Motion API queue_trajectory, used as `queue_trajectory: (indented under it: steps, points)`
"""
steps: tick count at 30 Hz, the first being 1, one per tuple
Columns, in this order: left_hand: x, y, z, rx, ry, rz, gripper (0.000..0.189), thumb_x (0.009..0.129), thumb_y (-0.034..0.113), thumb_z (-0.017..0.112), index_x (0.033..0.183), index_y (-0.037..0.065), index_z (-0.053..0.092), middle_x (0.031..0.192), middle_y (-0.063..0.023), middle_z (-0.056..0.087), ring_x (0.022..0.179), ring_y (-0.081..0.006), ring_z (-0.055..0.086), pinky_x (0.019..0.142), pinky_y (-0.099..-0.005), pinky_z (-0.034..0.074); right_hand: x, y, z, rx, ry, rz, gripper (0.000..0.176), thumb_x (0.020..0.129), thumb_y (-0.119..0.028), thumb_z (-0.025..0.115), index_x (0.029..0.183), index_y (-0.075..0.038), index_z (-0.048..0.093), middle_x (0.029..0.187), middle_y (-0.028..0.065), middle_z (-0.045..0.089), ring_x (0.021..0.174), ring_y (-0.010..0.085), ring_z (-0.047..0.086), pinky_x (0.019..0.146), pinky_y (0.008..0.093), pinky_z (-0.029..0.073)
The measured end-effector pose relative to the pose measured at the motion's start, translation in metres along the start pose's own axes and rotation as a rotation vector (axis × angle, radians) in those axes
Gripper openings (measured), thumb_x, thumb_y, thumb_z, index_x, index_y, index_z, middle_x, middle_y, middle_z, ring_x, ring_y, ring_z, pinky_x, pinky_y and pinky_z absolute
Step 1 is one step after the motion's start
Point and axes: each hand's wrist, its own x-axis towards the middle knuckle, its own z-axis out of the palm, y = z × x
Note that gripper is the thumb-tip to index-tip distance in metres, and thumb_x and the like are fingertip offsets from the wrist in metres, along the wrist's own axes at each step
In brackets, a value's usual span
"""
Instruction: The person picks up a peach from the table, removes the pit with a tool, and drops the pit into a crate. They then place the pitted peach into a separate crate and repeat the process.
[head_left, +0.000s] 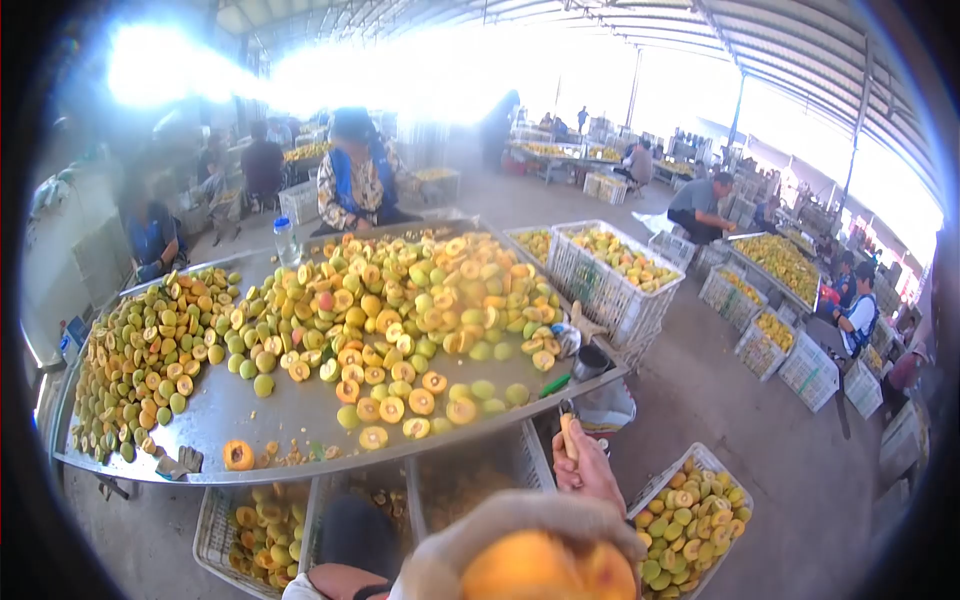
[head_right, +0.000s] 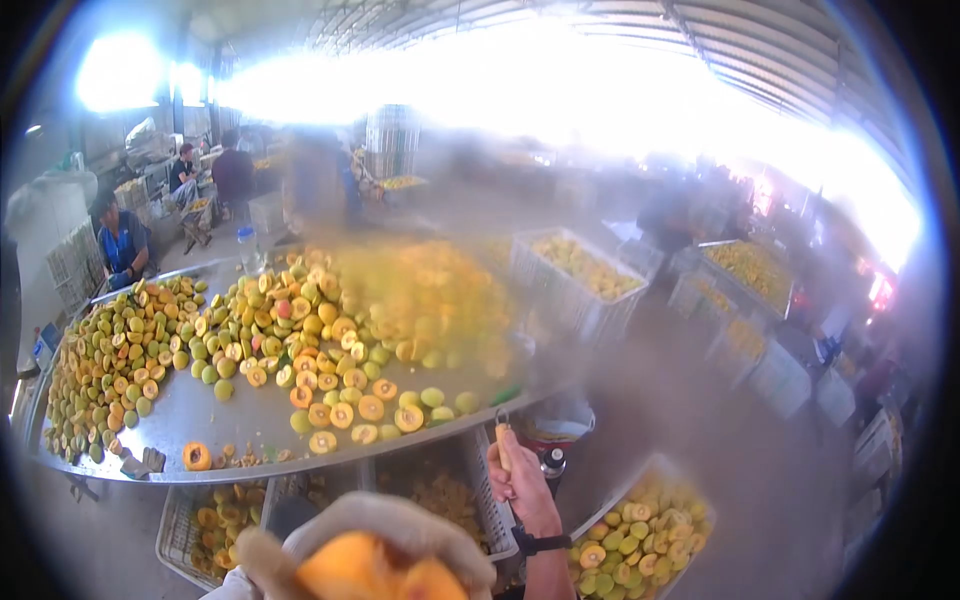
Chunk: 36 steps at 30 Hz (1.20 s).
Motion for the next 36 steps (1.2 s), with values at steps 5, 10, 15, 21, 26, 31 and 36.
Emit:
queue_trajectory:
  steps: [5, 10, 15, 21, 26, 31, 36]
  points:
    - [-0.057, 0.041, 0.058, -0.238, -0.224, 0.095, 0.105, 0.087, 0.086, 0.043, 0.129, -0.009, 0.055, 0.120, -0.0256, 0.065, 0.115, -0.0313, 0.063, 0.106, -0.0425, 0.048, -0.003, 0.001, 0.001, -0.026, -0.072, -0.069, 0.047, 0.109, -0.052, 0.048, 0.097, -0.008, 0.059, 0.059, -0.0047, 0.041, 0.040, 0.0063, 0.033, 0.040, 0.0245, 0.032]
    - [-0.085, 0.051, 0.084, -0.242, -0.365, 0.196, 0.104, 0.084, 0.085, 0.051, 0.127, -0.010, 0.056, 0.121, -0.0304, 0.063, 0.116, -0.0352, 0.063, 0.107, -0.0467, 0.047, -0.002, 0.004, 0.000, -0.015, -0.074, -0.070, 0.047, 0.109, -0.052, 0.048, 0.096, -0.008, 0.060, 0.060, -0.0049, 0.041, 0.040, 0.0068, 0.034, 0.041, 0.0257, 0.034]
    - [-0.095, 0.043, 0.088, -0.306, -0.496, 0.280, 0.104, 0.085, 0.084, 0.052, 0.133, -0.009, 0.054, 0.121, -0.0332, 0.063, 0.114, -0.0369, 0.064, 0.104, -0.0493, 0.049, -0.004, 0.006, -0.001, -0.038, -0.051, -0.056, 0.047, 0.107, -0.053, 0.051, 0.096, -0.008, 0.060, 0.061, -0.0054, 0.041, 0.043, 0.0060, 0.036, 0.043, 0.0256, 0.033]
    - [-0.100, 0.047, 0.090, -0.124, -0.553, 0.432, 0.106, 0.085, 0.086, 0.050, 0.135, -0.008, 0.053, 0.115, -0.0336, 0.065, 0.104, -0.0373, 0.066, 0.096, -0.0479, 0.053, -0.007, 0.004, -0.002, -0.026, -0.095, -0.048, 0.047, 0.106, -0.054, 0.053, 0.097, -0.008, 0.059, 0.061, -0.0052, 0.042, 0.046, 0.0063, 0.036, 0.045, 0.0254, 0.033]
    - [-0.089, 0.037, 0.094, -0.025, -0.650, 0.676, 0.105, 0.084, 0.088, 0.048, 0.133, -0.005, 0.056, 0.104, -0.0321, 0.067, 0.086, -0.0364, 0.069, 0.086, -0.0468, 0.055, -0.001, 0.015, -0.013, -0.034, -0.093, -0.048, 0.046, 0.109, -0.052, 0.049, 0.102, -0.007, 0.058, 0.063, -0.0034, 0.041, 0.048, 0.0065, 0.034, 0.044, 0.0241, 0.029]
    - [-0.089, 0.034, 0.108, -0.109, -0.661, 0.731, 0.106, 0.083, 0.090, 0.045, 0.132, -0.003, 0.057, 0.099, -0.0308, 0.068, 0.077, -0.0344, 0.068, 0.078, -0.0452, 0.056, 0.012, 0.016, -0.019, -0.075, 0.001, -0.015, 0.050, 0.108, -0.054, 0.048, 0.103, -0.006, 0.058, 0.065, -0.0027, 0.042, 0.053, 0.0082, 0.039, 0.049, 0.0264, 0.033]
    - [-0.096, 0.028, 0.122, -0.205, -0.639, 0.737, 0.106, 0.084, 0.091, 0.044, 0.134, -0.002, 0.057, 0.101, -0.0300, 0.068, 0.076, -0.0333, 0.068, 0.075, -0.0440, 0.056, 0.020, 0.026, -0.038, -0.024, -0.122, 0.021, 0.050, 0.108, -0.054, 0.048, 0.103, -0.006, 0.058, 0.067, -0.0024, 0.045, 0.055, 0.0091, 0.042, 0.052, 0.0264, 0.036]
